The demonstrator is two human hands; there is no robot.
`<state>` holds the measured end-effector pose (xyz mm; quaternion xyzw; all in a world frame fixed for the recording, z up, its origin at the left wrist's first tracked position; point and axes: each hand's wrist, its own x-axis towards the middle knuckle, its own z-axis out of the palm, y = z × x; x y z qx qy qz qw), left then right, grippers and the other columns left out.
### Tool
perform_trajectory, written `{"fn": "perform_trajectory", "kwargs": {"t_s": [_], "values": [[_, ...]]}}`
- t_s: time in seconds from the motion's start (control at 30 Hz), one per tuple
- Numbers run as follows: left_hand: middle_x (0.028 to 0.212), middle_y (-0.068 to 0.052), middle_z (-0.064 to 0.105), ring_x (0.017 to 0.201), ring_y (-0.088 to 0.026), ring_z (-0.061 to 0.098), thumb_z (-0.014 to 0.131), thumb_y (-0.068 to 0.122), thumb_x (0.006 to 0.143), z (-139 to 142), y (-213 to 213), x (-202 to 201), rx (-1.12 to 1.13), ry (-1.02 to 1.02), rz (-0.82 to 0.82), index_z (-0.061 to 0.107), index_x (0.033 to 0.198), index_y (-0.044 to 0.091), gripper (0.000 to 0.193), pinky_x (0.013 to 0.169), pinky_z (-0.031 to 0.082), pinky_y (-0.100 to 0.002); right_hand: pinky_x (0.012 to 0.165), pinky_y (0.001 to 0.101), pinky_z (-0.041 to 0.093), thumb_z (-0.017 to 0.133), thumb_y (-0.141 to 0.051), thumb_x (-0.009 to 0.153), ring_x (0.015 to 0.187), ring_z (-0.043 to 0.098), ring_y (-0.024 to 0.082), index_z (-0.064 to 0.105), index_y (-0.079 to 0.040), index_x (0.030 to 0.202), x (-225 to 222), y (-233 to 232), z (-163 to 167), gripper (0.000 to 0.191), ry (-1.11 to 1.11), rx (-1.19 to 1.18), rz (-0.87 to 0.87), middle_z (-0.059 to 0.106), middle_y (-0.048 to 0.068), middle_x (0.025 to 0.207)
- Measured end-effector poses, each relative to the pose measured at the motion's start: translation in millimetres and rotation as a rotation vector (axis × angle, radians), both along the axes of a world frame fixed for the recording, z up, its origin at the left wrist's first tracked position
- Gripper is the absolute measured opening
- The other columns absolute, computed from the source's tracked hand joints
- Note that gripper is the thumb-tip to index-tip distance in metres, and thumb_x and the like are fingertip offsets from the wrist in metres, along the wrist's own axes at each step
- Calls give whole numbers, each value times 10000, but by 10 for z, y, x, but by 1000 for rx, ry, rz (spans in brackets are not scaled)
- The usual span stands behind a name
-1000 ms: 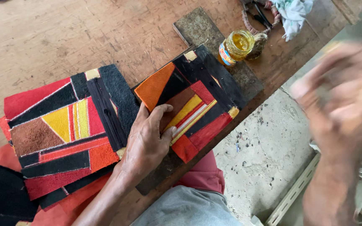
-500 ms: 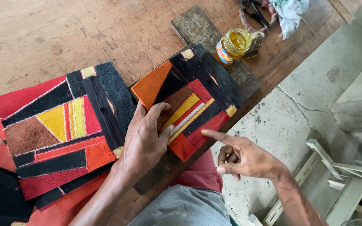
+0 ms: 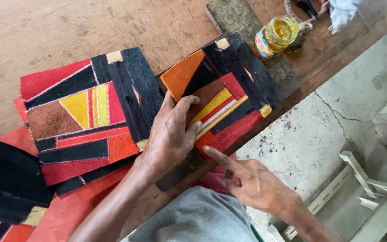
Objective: The person aligns and presses colorful patchwork fabric panels with black zipper strips on a workbench, smoothing and pressing the pieces together by hand and repositioning them one at a time. They occasionally reach toward a jar of glue and a pair of scissors on the table while working through a row of finished panels.
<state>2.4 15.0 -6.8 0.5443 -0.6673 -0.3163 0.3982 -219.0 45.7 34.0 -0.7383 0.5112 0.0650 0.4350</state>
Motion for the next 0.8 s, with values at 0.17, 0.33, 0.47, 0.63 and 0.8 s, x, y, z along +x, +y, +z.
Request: {"fn": "perform_trajectory", "kwargs": {"t_s": [0.17, 0.33, 0.47, 0.63, 0.8], "values": [[1226, -247, 544, 1122, -440, 602, 786, 21, 793, -22, -8, 7, 37, 5, 7, 580, 1219, -10, 474, 950, 510, -466, 632, 420, 623, 596, -8, 836, 652, 719, 275, 314, -278, 1623, -39, 121, -150, 879, -176, -267, 150, 798, 71, 971], [1228, -250, 540, 1114, -444, 607, 787, 21, 792, -74, -8, 28, 9, 23, -1, 580, 1216, -10, 473, 945, 517, -467, 410, 376, 584, 651, -129, 916, 450, 629, 222, 369, -338, 1553, -137, 220, -220, 728, 136, -417, 206, 644, 80, 711], [1230, -255, 540, 1118, -456, 596, 789, 18, 786, -83, 0, 31, -6, 9, 1, 584, 1219, -9, 480, 946, 510, -471, 408, 390, 585, 659, -87, 778, 419, 609, 229, 395, -325, 1521, -189, 286, -240, 823, 165, -613, 327, 643, 104, 744], [1202, -233, 560, 1111, -436, 612, 781, 20, 798, -88, 19, 16, 28, -11, 1, 588, 1222, -4, 466, 951, 506, -469, 409, 365, 585, 645, -57, 825, 429, 610, 203, 383, -315, 1560, -198, 291, -316, 822, 139, -590, 268, 648, 121, 816], [1216, -243, 547, 1118, -424, 610, 767, 6, 794, -74, 28, 38, 16, 3, 0, 586, 1213, 0, 457, 949, 518, -455, 411, 359, 578, 601, -41, 896, 432, 624, 217, 369, -324, 1569, -86, 303, -350, 766, 173, -437, 218, 627, 98, 731]]}}
